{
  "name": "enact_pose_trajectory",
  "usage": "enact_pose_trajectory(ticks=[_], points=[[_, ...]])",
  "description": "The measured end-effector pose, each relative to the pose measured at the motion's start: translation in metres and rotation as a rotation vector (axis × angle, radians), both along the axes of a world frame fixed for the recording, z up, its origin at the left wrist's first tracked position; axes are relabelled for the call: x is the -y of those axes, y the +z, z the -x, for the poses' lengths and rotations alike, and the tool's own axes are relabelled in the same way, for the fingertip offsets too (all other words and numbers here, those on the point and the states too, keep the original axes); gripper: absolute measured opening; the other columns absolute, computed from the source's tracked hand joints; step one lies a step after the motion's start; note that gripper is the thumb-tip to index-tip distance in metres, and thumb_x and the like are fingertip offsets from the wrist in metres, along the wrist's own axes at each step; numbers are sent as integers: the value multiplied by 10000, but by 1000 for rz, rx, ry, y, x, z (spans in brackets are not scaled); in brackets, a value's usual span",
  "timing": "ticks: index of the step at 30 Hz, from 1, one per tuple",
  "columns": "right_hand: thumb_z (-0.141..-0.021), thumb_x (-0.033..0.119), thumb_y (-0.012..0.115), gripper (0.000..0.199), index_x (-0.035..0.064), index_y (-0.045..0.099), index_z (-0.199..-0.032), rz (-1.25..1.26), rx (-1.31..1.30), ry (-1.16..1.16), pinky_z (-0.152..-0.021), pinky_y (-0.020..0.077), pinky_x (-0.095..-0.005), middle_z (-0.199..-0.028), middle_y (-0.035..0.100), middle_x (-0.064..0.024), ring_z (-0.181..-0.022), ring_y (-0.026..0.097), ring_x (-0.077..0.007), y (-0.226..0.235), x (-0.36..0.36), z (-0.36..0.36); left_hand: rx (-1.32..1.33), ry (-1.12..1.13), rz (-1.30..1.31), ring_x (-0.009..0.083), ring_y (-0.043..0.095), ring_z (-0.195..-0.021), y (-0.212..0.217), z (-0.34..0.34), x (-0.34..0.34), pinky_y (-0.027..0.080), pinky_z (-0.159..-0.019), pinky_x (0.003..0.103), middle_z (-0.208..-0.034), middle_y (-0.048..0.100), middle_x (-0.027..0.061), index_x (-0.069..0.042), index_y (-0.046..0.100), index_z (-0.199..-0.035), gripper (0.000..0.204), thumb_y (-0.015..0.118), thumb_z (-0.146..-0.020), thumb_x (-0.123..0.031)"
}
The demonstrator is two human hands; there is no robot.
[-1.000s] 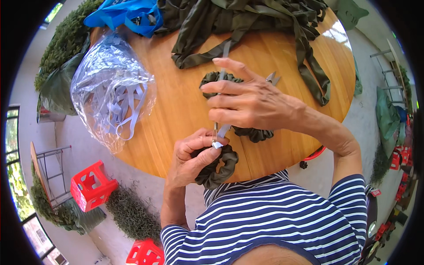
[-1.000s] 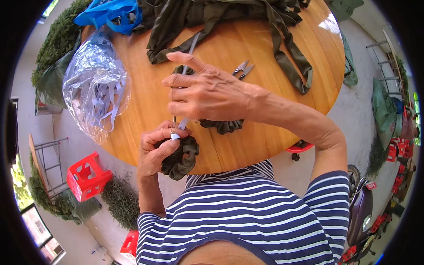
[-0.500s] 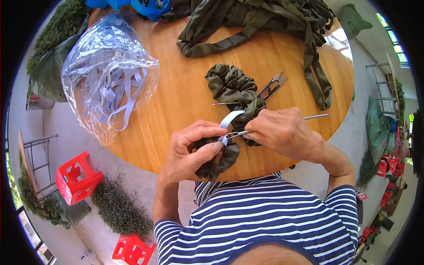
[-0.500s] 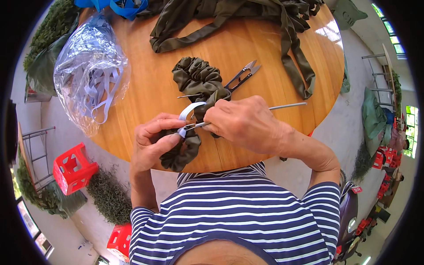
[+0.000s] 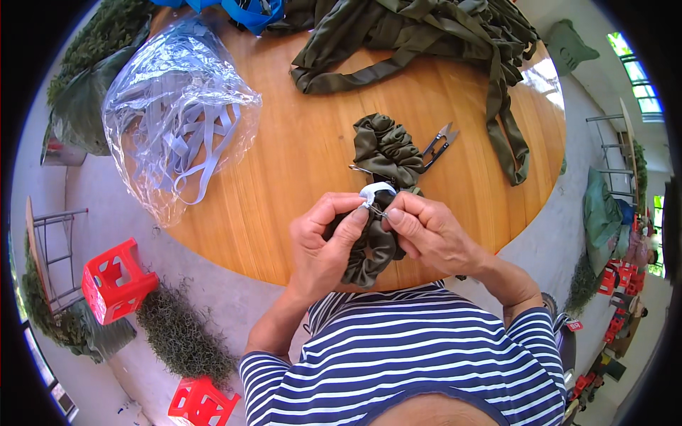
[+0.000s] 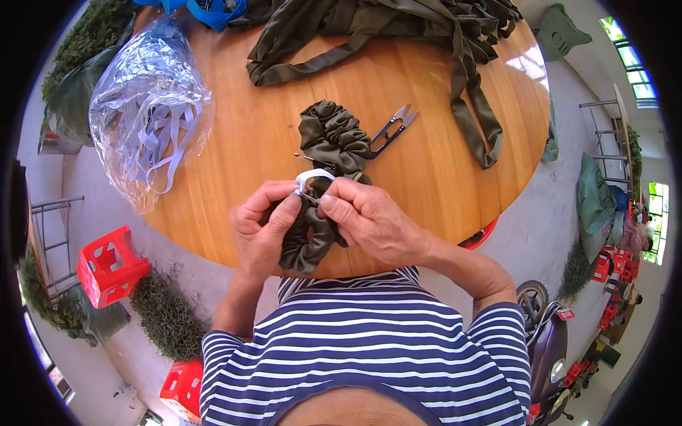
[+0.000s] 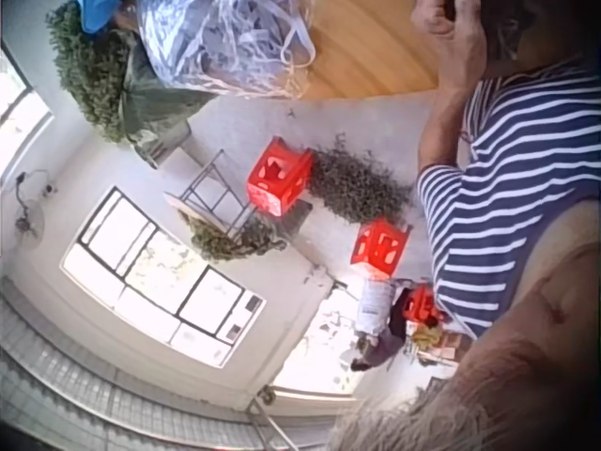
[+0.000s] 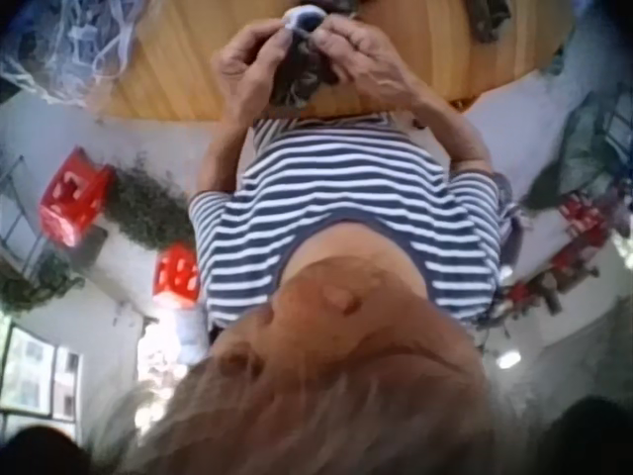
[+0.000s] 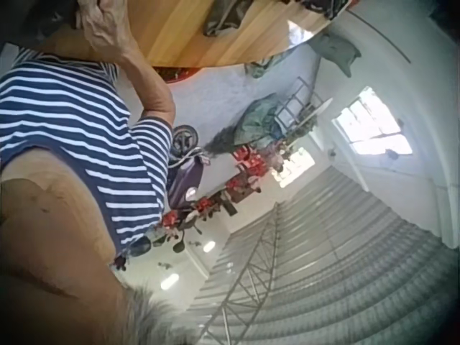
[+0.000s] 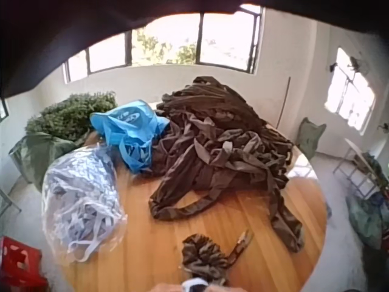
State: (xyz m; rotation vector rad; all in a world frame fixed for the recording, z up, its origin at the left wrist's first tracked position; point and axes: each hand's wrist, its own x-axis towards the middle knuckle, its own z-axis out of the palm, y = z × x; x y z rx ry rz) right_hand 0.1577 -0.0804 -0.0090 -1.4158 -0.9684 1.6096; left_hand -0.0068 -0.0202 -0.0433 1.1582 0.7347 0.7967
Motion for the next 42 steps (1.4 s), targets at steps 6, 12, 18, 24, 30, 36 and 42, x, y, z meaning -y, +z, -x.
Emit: enact_pose_trajectory(ticks=[6,12,18,24,30,36,42], points=[[-933,218,456,220,27,491,-830,-326,379,-72,-412,326,-192,-593,446,18,-479,421,-34,-20,11,9,-247,259,-549,205,595,-738,-4,-17,15,477,-632,273,-838,603,143,27,592,-854,77,608,-783,1],[-921,174,478,181,20,499,-829,-388,410,-190,-426,345,-199,-589,464,8,-488,424,-40,-26,10,17,-297,329,-892,275,581,-674,-14,-18,19,477,-580,312,-804,593,163,35,572,-868,136,610,-737,44],[-899,181,520,173,11,518,-863,-356,311,-27,-451,389,-252,-596,491,-51,-513,496,-105,-23,10,3,-197,206,-615,222,584,-699,-11,-11,12,468,-619,289,-828,594,143,30,585,-875,125,609,-754,15],[-897,227,529,184,44,526,-890,89,-154,54,-401,349,-162,-631,519,4,-453,452,-29,-3,-2,-16,-75,-76,-266,132,553,-713,-4,2,-5,430,-646,239,-809,589,82,20,600,-861,110,579,-790,-62],[-880,229,549,174,59,509,-873,190,-538,70,-359,270,-148,-613,526,-10,-424,403,-24,-22,5,-17,-145,-370,-32,60,489,-695,13,12,-19,402,-607,222,-737,553,15,12,594,-845,137,583,-798,-117],[-871,247,559,195,60,506,-853,158,-570,-13,-348,224,-149,-574,483,0,-393,314,-15,-25,9,-10,-76,-415,26,46,474,-686,16,10,-21,382,-581,203,-765,543,5,-3,575,-824,100,580,-806,-101],[-881,230,542,177,65,505,-826,88,-478,-155,-340,209,-153,-548,464,6,-390,315,-15,-24,14,1,-33,-112,-572,233,562,-706,-12,-5,0,433,-647,300,-739,563,101,-15,577,-829,101,583,-733,14]])
